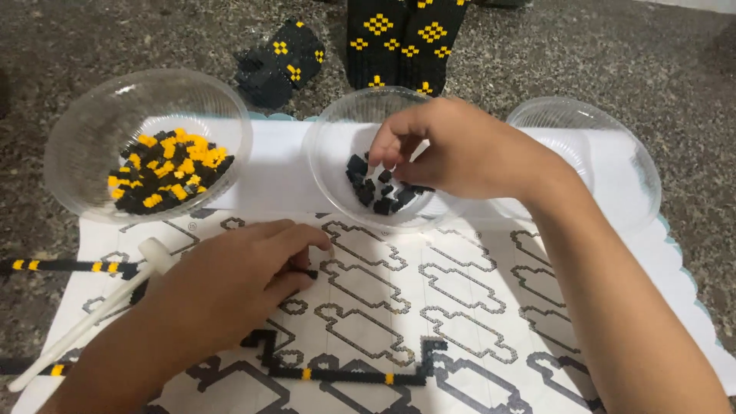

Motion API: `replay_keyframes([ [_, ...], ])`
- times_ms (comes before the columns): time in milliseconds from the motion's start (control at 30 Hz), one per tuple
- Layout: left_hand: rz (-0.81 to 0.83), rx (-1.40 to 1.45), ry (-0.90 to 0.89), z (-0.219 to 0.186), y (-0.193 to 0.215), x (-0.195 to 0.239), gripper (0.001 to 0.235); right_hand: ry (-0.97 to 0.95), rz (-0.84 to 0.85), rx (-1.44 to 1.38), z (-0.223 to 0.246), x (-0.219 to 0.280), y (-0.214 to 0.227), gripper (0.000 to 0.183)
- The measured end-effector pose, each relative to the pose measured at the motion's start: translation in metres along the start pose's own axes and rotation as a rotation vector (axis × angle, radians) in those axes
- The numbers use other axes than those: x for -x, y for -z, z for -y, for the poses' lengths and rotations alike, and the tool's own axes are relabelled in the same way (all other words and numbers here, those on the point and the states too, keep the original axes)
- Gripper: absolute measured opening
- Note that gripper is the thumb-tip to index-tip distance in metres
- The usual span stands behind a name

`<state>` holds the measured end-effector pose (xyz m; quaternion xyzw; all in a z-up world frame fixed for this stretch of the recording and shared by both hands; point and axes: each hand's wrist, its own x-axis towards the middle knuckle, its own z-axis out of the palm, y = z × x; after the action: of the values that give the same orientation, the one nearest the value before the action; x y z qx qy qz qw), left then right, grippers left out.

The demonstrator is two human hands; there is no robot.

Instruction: Assembling a structure using small interlocking plastic blocks by following a printed template on a workspace.

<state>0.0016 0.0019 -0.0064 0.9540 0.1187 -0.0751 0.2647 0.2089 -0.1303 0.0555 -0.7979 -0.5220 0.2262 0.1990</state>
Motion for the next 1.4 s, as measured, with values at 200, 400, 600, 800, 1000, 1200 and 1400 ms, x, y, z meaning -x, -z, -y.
replay_keyframes([
  [200,-0.006,-0.011,-0.031,0.003,-0.001,0.000,0.031,0.127,-0.064,-0.007,-0.010,-0.003,-0.003,0.030],
  [400,0.022,-0.054,0.020,-0.002,0.001,0.001,0.036,0.273,-0.111,-0.120,0.009,0.014,0.012,0.012],
  [600,0.020,-0.017,0.017,-0.003,0.003,0.001,0.032,0.256,-0.106,0.044,0.009,0.004,-0.003,0.020],
  [800,0.026,-0.019,0.004,-0.007,0.005,0.004,0.033,0.256,0.080,0.221,0.002,-0.001,-0.021,0.013],
  [1000,0.021,-0.042,-0.007,-0.004,0.003,0.002,0.034,0.128,0.089,0.192,0.000,-0.002,-0.026,0.014],
  [1200,0.017,-0.039,-0.016,-0.004,0.002,0.003,0.034,0.289,0.050,0.228,0.000,-0.002,-0.021,0.016],
  [1400,0.010,-0.041,-0.047,-0.001,0.001,0.002,0.032,0.227,0.052,0.219,-0.001,-0.001,-0.017,0.023],
])
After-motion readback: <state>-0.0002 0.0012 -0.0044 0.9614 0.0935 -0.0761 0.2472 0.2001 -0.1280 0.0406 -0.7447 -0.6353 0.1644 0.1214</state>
